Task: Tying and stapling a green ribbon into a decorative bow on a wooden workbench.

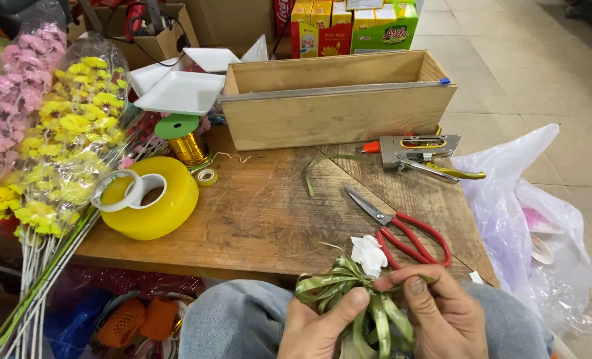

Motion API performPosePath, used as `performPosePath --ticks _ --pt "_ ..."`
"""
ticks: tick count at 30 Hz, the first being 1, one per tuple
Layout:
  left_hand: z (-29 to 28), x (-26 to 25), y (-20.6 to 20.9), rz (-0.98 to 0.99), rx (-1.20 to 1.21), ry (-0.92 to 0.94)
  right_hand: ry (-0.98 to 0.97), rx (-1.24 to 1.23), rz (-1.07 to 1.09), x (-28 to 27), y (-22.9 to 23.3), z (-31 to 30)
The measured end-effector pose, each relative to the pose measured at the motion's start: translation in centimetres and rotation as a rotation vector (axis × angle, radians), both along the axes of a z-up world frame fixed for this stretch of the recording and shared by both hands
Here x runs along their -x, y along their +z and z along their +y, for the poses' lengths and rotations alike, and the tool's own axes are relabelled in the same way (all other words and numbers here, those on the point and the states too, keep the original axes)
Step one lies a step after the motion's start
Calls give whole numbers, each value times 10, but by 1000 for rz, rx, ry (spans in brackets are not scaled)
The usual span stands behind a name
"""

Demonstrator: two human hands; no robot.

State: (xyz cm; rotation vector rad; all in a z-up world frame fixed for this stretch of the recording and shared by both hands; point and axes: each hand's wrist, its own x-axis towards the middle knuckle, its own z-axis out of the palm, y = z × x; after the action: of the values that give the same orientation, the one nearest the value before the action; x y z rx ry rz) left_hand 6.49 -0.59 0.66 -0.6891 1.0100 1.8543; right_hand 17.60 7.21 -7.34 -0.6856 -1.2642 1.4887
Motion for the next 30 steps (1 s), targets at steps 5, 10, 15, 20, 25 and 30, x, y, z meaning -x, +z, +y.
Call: performPosePath --ticks 5,10,15,20,25,30 --pt "-11 24 -58 669 -150 -437 59 -57 -89 -7 2 7" --pt "-21 30 -72 621 -384 -774 200 316 54 -14 -19 17" --pt "-13 31 -88 440 -323 -926 233 684 85 -9 -76 33" --pt "3 46 -67 572 -340 -723 86 514 15 5 25 25" --pt "22 71 -29 660 -85 -694 354 -10 -307 -6 25 59" --pt "64 118 10 1094 53 -717 607 371 -278 20 52 106"
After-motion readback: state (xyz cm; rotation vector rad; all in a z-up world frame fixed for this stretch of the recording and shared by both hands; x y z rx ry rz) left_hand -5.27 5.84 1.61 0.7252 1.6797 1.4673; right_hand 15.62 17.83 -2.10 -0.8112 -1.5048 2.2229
